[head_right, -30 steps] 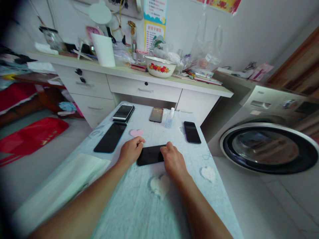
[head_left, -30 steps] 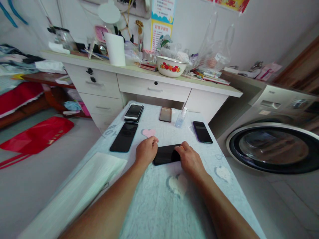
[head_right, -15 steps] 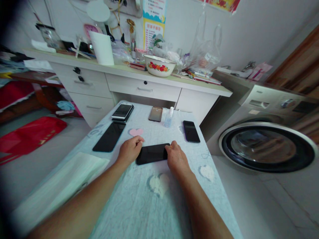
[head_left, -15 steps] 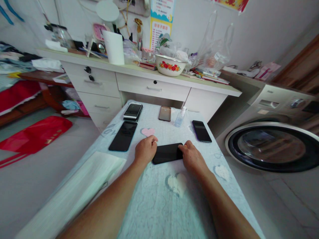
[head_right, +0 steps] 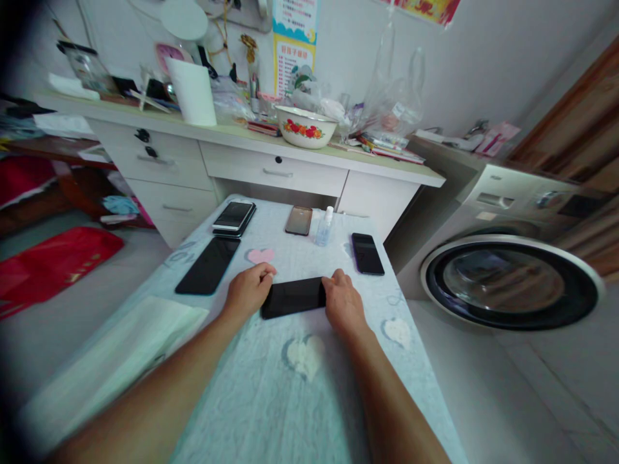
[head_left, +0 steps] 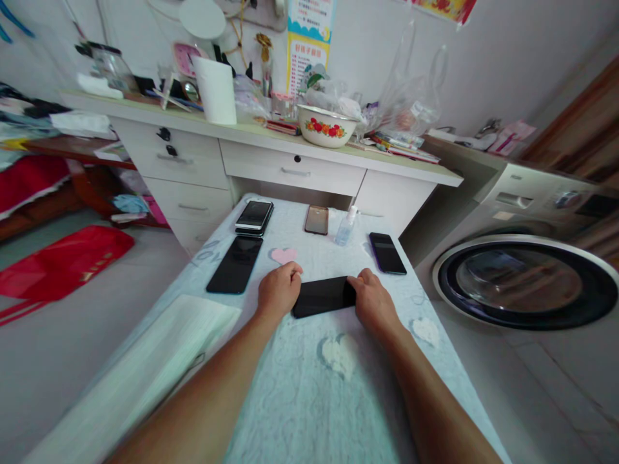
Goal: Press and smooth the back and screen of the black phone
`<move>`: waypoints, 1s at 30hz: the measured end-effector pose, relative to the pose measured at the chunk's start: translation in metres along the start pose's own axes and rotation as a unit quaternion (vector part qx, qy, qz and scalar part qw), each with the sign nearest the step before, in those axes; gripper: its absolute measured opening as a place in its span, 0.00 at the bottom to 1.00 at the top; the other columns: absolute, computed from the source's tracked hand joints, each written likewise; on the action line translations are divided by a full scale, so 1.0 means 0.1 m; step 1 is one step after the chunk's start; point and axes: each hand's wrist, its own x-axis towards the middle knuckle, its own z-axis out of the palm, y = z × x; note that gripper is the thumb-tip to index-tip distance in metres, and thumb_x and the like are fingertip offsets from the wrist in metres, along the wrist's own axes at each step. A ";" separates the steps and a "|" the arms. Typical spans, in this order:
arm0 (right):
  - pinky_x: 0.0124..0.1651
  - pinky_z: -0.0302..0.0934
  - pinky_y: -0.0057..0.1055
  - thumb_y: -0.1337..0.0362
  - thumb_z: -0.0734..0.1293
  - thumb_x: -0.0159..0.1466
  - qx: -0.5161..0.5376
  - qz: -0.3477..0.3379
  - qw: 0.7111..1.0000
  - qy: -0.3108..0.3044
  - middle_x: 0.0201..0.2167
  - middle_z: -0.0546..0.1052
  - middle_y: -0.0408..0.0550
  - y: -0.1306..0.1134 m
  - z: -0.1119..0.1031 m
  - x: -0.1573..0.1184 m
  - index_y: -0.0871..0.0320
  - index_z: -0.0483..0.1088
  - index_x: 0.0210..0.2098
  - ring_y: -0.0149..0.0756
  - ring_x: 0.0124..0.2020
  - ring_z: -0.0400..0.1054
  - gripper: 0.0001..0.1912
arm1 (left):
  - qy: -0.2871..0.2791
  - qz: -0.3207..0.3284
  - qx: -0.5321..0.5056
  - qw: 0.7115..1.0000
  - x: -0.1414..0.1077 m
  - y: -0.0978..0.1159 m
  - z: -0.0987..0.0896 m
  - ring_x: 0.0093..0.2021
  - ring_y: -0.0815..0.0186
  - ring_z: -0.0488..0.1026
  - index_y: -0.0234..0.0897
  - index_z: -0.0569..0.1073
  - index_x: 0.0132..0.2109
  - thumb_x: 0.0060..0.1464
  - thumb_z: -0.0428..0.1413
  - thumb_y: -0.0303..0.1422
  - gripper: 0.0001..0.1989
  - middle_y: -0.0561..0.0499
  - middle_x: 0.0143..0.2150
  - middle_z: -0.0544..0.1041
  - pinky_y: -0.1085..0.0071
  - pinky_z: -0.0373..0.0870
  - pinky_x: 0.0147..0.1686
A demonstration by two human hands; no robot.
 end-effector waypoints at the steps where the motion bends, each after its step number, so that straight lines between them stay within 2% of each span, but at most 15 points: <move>1: 0.42 0.52 0.29 0.69 0.52 0.68 -0.001 -0.003 1.000 -0.001 0.44 0.67 0.51 -0.03 -0.01 0.00 0.54 0.70 0.49 0.39 0.45 0.60 0.19 | 0.001 0.001 0.000 1.000 0.00 0.00 0.00 0.39 0.65 0.75 0.42 0.74 0.40 0.55 0.49 0.28 0.11 0.53 0.38 0.80 0.72 0.63 0.37; 7: 0.40 0.53 0.29 0.69 0.53 0.68 -0.002 -0.033 0.999 -0.005 0.45 0.67 0.50 -0.23 -0.03 0.00 0.52 0.69 0.51 0.39 0.45 0.60 0.19 | 0.006 -0.004 0.011 1.000 0.00 0.00 -0.01 0.40 0.65 0.75 0.43 0.74 0.40 0.56 0.49 0.29 0.11 0.54 0.39 0.80 0.72 0.62 0.37; 14: 0.44 0.53 0.28 0.71 0.55 0.66 0.013 -0.084 0.996 0.000 0.44 0.67 0.49 -0.38 0.01 0.01 0.52 0.68 0.53 0.38 0.44 0.59 0.20 | 0.012 -0.008 0.010 1.000 0.00 0.01 -0.02 0.41 0.64 0.75 0.43 0.75 0.40 0.56 0.49 0.28 0.11 0.55 0.39 0.80 0.72 0.63 0.38; 20: 0.47 0.53 0.28 0.71 0.54 0.67 0.031 -0.094 0.995 0.002 0.42 0.68 0.49 -0.33 0.03 0.04 0.53 0.69 0.53 0.37 0.44 0.60 0.20 | 0.010 -0.005 0.008 1.000 0.00 0.00 0.00 0.41 0.64 0.75 0.43 0.75 0.40 0.55 0.49 0.28 0.11 0.54 0.39 0.80 0.72 0.63 0.38; 30: 0.46 0.53 0.29 0.69 0.51 0.69 0.014 -0.036 0.999 0.016 0.43 0.68 0.51 -0.16 0.02 0.04 0.53 0.71 0.51 0.37 0.44 0.60 0.21 | -0.001 -0.008 0.015 1.000 0.00 0.01 -0.02 0.40 0.65 0.75 0.43 0.75 0.40 0.56 0.48 0.29 0.11 0.54 0.39 0.80 0.72 0.62 0.36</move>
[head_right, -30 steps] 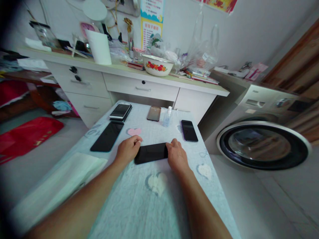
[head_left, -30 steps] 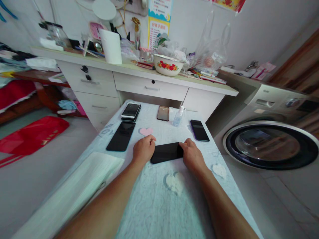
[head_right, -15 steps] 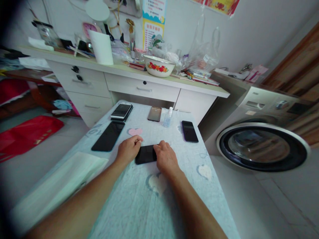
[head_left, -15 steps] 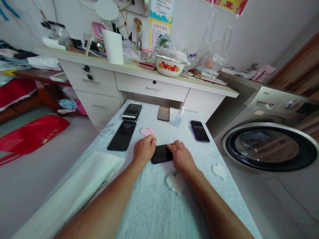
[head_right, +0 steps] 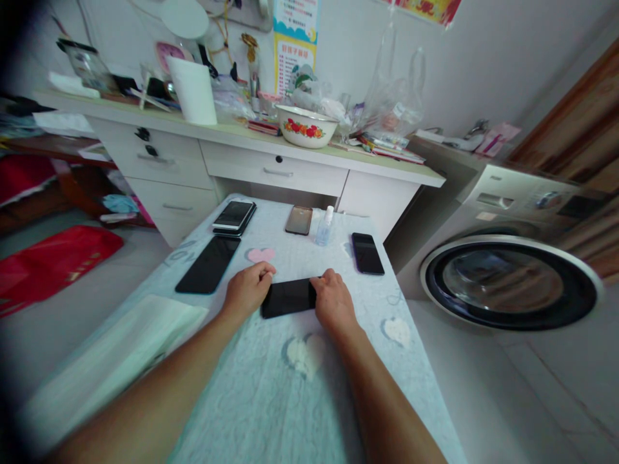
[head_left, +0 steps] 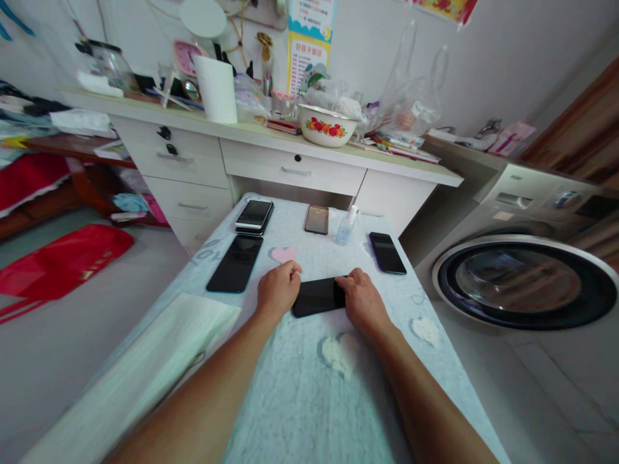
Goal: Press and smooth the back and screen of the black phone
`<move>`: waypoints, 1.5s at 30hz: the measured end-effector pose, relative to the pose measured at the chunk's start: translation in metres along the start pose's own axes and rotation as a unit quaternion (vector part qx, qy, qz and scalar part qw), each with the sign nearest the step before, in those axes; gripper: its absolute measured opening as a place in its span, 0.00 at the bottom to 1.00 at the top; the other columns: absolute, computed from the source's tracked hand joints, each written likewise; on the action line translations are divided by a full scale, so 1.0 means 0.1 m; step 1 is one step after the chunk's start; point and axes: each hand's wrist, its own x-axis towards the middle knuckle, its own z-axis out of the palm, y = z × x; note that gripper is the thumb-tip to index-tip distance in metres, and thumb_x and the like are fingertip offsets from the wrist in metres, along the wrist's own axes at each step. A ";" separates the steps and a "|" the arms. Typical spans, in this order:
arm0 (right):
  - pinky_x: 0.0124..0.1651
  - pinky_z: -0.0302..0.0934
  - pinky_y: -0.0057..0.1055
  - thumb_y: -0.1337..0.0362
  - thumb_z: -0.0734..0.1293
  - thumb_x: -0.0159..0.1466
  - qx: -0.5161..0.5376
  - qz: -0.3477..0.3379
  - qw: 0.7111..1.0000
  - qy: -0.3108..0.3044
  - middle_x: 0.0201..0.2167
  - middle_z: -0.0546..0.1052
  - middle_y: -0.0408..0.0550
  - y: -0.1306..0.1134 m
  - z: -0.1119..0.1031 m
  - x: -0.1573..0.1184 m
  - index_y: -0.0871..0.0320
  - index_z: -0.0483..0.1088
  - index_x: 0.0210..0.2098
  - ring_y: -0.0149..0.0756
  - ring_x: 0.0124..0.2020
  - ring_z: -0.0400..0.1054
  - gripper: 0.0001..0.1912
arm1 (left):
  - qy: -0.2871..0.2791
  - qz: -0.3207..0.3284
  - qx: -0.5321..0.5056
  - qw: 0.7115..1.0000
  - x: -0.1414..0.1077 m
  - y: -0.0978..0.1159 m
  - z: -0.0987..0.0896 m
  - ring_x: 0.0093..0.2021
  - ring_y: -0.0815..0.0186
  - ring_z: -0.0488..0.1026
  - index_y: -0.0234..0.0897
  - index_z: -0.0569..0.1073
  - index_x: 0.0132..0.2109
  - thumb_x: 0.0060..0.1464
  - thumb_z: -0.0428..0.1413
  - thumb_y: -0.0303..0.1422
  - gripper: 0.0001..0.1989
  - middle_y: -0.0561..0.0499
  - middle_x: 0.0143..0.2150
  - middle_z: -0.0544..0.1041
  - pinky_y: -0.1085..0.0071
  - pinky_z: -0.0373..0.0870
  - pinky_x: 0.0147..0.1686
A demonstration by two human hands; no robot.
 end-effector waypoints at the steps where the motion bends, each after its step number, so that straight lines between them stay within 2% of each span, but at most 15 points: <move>1: 0.46 0.53 0.29 0.69 0.51 0.69 -0.001 0.007 1.000 0.001 0.43 0.68 0.52 0.02 0.00 0.00 0.53 0.72 0.49 0.37 0.44 0.60 0.21 | 0.001 -0.002 0.002 1.000 0.00 0.00 0.00 0.40 0.65 0.75 0.43 0.75 0.40 0.56 0.48 0.29 0.11 0.54 0.39 0.80 0.72 0.62 0.36; 8: 0.43 0.53 0.29 0.68 0.51 0.69 -0.004 0.042 0.999 0.018 0.40 0.67 0.52 0.09 0.01 0.00 0.57 0.72 0.43 0.37 0.41 0.61 0.19 | 0.020 -0.015 0.004 1.000 0.00 0.00 -0.04 0.40 0.64 0.75 0.43 0.75 0.40 0.56 0.48 0.30 0.12 0.54 0.39 0.80 0.71 0.61 0.35; 13: 0.44 0.53 0.30 0.69 0.50 0.69 -0.012 0.040 0.999 0.015 0.41 0.68 0.53 0.02 0.02 0.02 0.57 0.72 0.45 0.39 0.42 0.61 0.19 | 0.024 -0.021 0.001 0.999 0.01 -0.01 -0.04 0.39 0.64 0.75 0.43 0.75 0.40 0.56 0.47 0.30 0.12 0.54 0.37 0.80 0.71 0.60 0.34; 22: 0.46 0.52 0.30 0.72 0.54 0.65 -0.004 -0.018 1.000 0.002 0.42 0.68 0.52 -0.19 0.01 0.03 0.56 0.71 0.48 0.39 0.43 0.59 0.19 | 0.016 -0.018 -0.010 1.000 0.02 -0.01 -0.04 0.39 0.63 0.75 0.43 0.75 0.41 0.57 0.46 0.30 0.12 0.53 0.37 0.80 0.71 0.61 0.35; 29: 0.46 0.52 0.30 0.71 0.55 0.66 0.013 -0.057 0.998 -0.009 0.43 0.67 0.50 -0.27 0.04 0.05 0.54 0.71 0.49 0.39 0.43 0.58 0.18 | 0.016 -0.019 -0.004 1.000 0.01 0.00 -0.03 0.41 0.63 0.75 0.43 0.75 0.41 0.56 0.47 0.30 0.12 0.53 0.40 0.80 0.71 0.62 0.37; 35: 0.46 0.52 0.30 0.72 0.54 0.66 0.009 -0.031 0.999 0.002 0.41 0.67 0.52 -0.13 0.01 0.03 0.55 0.71 0.49 0.39 0.42 0.59 0.19 | 0.017 -0.017 -0.018 1.000 0.02 -0.02 -0.02 0.39 0.63 0.75 0.43 0.75 0.40 0.56 0.46 0.31 0.12 0.53 0.36 0.80 0.71 0.61 0.35; 40: 0.44 0.52 0.30 0.70 0.52 0.68 0.003 0.018 1.000 0.013 0.40 0.68 0.52 0.05 0.00 0.01 0.57 0.73 0.44 0.38 0.41 0.60 0.19 | 0.018 -0.023 -0.036 0.999 0.03 -0.03 -0.02 0.38 0.63 0.75 0.42 0.75 0.40 0.56 0.47 0.30 0.12 0.53 0.35 0.80 0.72 0.60 0.33; 45: 0.43 0.52 0.29 0.70 0.52 0.68 -0.009 0.038 0.999 0.027 0.38 0.67 0.52 0.09 0.01 0.00 0.58 0.73 0.40 0.38 0.40 0.60 0.18 | 0.029 -0.021 -0.046 0.998 0.04 -0.05 0.00 0.37 0.64 0.75 0.42 0.74 0.39 0.56 0.47 0.30 0.12 0.53 0.36 0.80 0.72 0.60 0.32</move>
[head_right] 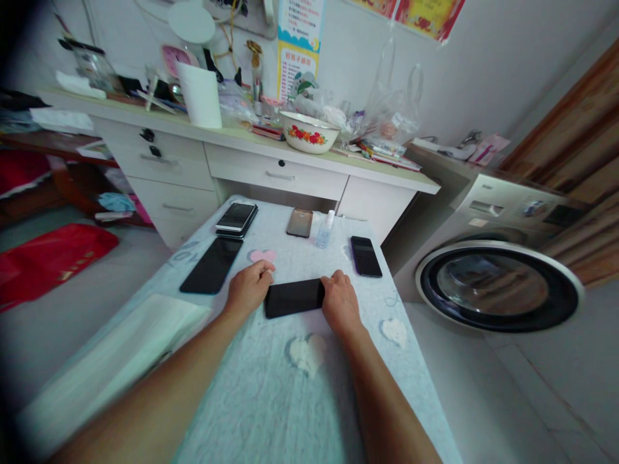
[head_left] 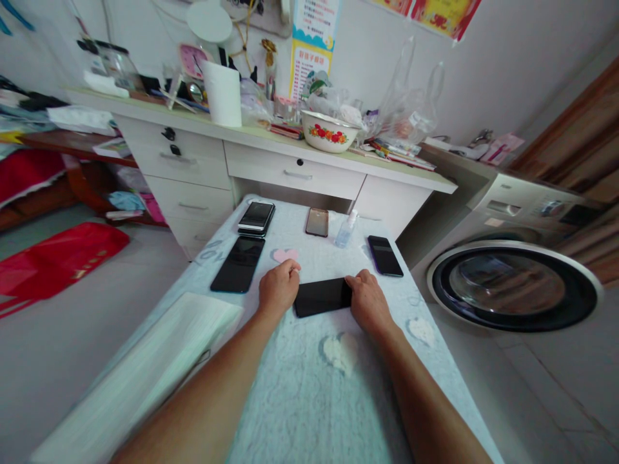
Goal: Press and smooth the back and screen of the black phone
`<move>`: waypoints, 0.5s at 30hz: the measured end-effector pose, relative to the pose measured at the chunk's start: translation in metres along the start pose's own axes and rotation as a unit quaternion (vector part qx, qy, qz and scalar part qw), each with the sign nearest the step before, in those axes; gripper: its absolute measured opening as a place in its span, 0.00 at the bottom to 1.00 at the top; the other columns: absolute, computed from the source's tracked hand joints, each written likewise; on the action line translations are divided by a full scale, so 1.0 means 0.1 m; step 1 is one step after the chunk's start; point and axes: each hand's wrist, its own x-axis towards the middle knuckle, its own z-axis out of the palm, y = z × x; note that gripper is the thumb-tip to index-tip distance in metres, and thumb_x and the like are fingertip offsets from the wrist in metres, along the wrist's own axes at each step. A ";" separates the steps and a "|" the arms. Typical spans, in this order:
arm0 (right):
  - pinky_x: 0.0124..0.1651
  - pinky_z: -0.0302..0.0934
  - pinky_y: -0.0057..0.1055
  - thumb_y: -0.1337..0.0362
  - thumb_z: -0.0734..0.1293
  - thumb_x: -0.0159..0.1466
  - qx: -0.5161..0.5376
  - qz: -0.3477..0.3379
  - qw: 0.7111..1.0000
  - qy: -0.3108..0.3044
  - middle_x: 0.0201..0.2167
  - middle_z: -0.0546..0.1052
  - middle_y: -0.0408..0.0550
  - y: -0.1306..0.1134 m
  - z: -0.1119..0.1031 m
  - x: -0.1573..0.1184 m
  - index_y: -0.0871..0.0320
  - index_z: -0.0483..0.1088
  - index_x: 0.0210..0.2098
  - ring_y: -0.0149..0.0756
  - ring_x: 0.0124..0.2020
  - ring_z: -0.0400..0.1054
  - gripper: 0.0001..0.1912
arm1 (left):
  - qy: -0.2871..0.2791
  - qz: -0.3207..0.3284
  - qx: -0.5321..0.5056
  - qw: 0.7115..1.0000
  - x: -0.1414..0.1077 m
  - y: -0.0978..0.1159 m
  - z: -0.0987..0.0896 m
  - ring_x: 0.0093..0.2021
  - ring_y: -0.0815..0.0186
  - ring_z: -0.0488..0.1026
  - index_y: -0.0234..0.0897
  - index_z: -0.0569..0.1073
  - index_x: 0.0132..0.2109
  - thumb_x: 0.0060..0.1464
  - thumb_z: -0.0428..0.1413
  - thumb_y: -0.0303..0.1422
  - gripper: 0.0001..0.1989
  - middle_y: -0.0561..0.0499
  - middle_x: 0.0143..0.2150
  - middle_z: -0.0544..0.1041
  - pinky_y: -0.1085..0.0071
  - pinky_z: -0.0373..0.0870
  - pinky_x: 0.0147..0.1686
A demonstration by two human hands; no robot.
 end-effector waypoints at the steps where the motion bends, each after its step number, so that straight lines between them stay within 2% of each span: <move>1: 0.44 0.52 0.29 0.71 0.52 0.68 -0.005 0.002 1.000 0.001 0.38 0.67 0.52 -0.01 0.00 0.00 0.58 0.73 0.40 0.38 0.41 0.60 0.17 | 0.002 0.001 -0.001 1.000 0.00 -0.01 0.00 0.37 0.64 0.75 0.42 0.74 0.39 0.56 0.47 0.30 0.12 0.53 0.36 0.80 0.72 0.59 0.32; 10: 0.44 0.53 0.30 0.75 0.55 0.63 -0.048 0.003 0.998 -0.037 0.39 0.68 0.54 -0.06 -0.10 0.07 0.60 0.72 0.39 0.39 0.40 0.61 0.15 | 0.001 -0.006 -0.020 1.000 0.01 -0.02 0.00 0.37 0.64 0.75 0.42 0.75 0.40 0.57 0.46 0.30 0.13 0.53 0.36 0.80 0.72 0.60 0.33; 15: 0.43 0.53 0.31 0.76 0.55 0.62 -0.051 -0.004 0.998 -0.045 0.39 0.68 0.54 -0.20 -0.08 0.09 0.60 0.72 0.39 0.40 0.40 0.61 0.16 | -0.003 -0.010 -0.029 1.000 0.01 -0.02 -0.01 0.37 0.64 0.75 0.42 0.74 0.40 0.57 0.46 0.30 0.13 0.53 0.37 0.80 0.72 0.61 0.34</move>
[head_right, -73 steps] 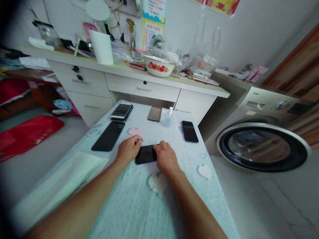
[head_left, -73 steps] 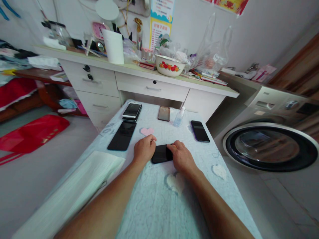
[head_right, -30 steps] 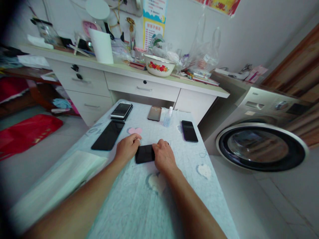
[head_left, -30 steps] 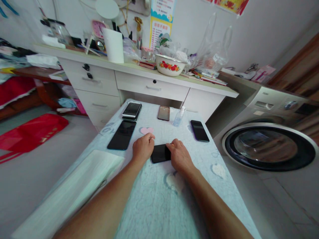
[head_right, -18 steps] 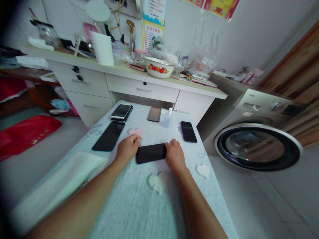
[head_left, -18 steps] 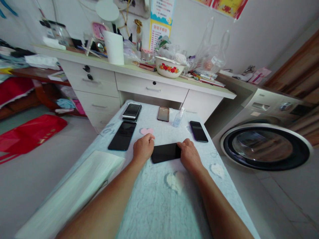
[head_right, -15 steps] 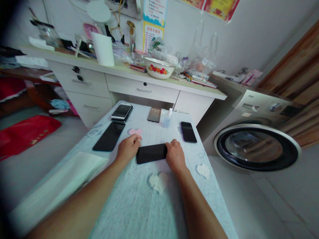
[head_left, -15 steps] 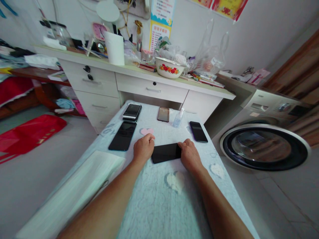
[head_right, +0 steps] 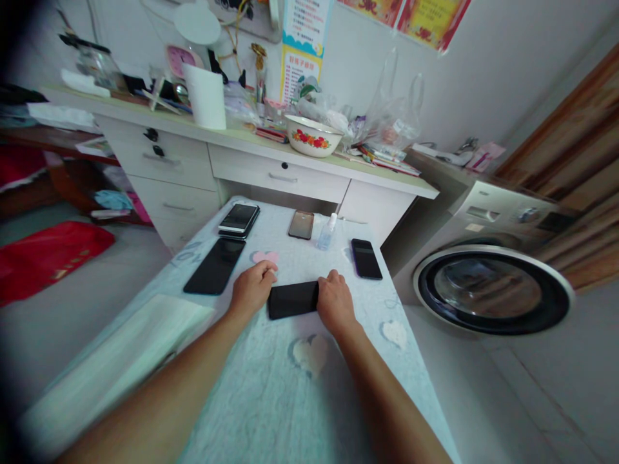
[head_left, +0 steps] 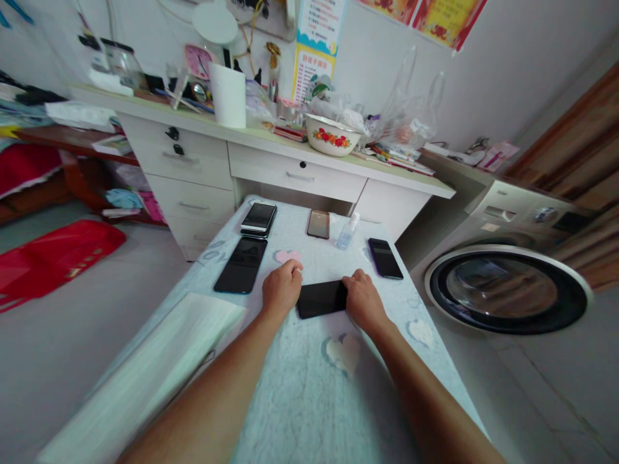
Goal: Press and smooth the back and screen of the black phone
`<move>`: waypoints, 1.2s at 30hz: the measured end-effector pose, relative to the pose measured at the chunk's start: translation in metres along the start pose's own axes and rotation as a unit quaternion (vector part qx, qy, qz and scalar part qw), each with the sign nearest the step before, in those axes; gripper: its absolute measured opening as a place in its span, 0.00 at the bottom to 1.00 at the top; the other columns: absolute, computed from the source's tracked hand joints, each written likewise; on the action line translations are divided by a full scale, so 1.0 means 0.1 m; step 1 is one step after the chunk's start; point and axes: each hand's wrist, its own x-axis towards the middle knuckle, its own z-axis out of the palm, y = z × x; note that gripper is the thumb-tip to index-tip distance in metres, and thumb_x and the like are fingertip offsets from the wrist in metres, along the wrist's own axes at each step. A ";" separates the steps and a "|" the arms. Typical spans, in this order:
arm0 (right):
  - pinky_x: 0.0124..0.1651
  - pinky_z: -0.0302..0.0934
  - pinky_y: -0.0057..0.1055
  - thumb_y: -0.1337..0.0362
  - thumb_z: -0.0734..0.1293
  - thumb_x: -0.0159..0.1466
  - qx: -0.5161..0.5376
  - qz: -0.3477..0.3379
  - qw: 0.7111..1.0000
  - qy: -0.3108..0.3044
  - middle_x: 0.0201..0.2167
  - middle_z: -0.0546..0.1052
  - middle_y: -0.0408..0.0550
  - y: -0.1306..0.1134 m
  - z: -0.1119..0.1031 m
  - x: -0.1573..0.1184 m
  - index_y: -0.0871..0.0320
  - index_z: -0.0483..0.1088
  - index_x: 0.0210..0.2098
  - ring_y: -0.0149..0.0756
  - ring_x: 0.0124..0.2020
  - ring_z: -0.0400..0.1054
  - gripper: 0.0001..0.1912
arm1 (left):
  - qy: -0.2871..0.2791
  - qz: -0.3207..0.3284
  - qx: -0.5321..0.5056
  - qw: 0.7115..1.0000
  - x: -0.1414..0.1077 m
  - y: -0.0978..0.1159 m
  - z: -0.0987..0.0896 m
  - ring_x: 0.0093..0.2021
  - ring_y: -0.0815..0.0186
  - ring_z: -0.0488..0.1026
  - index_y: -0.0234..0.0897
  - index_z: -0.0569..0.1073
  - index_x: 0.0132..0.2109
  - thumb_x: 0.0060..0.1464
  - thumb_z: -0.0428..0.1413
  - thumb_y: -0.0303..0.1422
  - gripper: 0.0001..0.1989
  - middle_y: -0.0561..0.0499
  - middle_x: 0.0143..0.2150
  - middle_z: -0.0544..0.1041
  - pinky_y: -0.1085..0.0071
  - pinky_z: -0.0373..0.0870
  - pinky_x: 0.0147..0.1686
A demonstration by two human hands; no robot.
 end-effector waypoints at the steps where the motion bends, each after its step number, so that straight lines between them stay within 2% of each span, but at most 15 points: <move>1: 0.44 0.53 0.31 0.76 0.55 0.62 0.004 -0.002 1.000 0.002 0.39 0.68 0.54 -0.04 0.00 0.00 0.60 0.72 0.39 0.40 0.40 0.61 0.16 | 0.001 -0.001 0.000 1.000 0.00 0.00 0.00 0.37 0.64 0.75 0.42 0.74 0.40 0.57 0.46 0.30 0.13 0.53 0.37 0.80 0.72 0.62 0.34; 11: 0.44 0.53 0.31 0.71 0.53 0.66 0.056 -0.046 0.997 0.025 0.40 0.68 0.52 -0.39 0.07 -0.02 0.57 0.72 0.40 0.39 0.40 0.60 0.17 | -0.001 -0.002 0.010 1.000 0.00 0.02 -0.02 0.38 0.64 0.75 0.43 0.74 0.41 0.57 0.46 0.30 0.12 0.54 0.35 0.80 0.72 0.62 0.35; 26: 0.45 0.52 0.31 0.69 0.54 0.67 0.101 -0.151 0.983 0.036 0.40 0.67 0.50 -0.57 0.08 -0.04 0.55 0.71 0.45 0.38 0.39 0.58 0.16 | 0.000 0.005 0.011 1.000 -0.01 0.01 -0.01 0.38 0.64 0.75 0.42 0.74 0.42 0.58 0.44 0.30 0.14 0.53 0.37 0.80 0.72 0.63 0.36; 36: 0.45 0.52 0.31 0.69 0.55 0.67 0.091 -0.183 0.978 0.030 0.39 0.67 0.49 -0.63 0.08 -0.01 0.56 0.70 0.44 0.38 0.38 0.57 0.14 | 0.002 0.005 0.012 1.000 0.00 0.00 0.00 0.38 0.64 0.75 0.42 0.74 0.42 0.59 0.44 0.30 0.14 0.53 0.38 0.80 0.71 0.63 0.37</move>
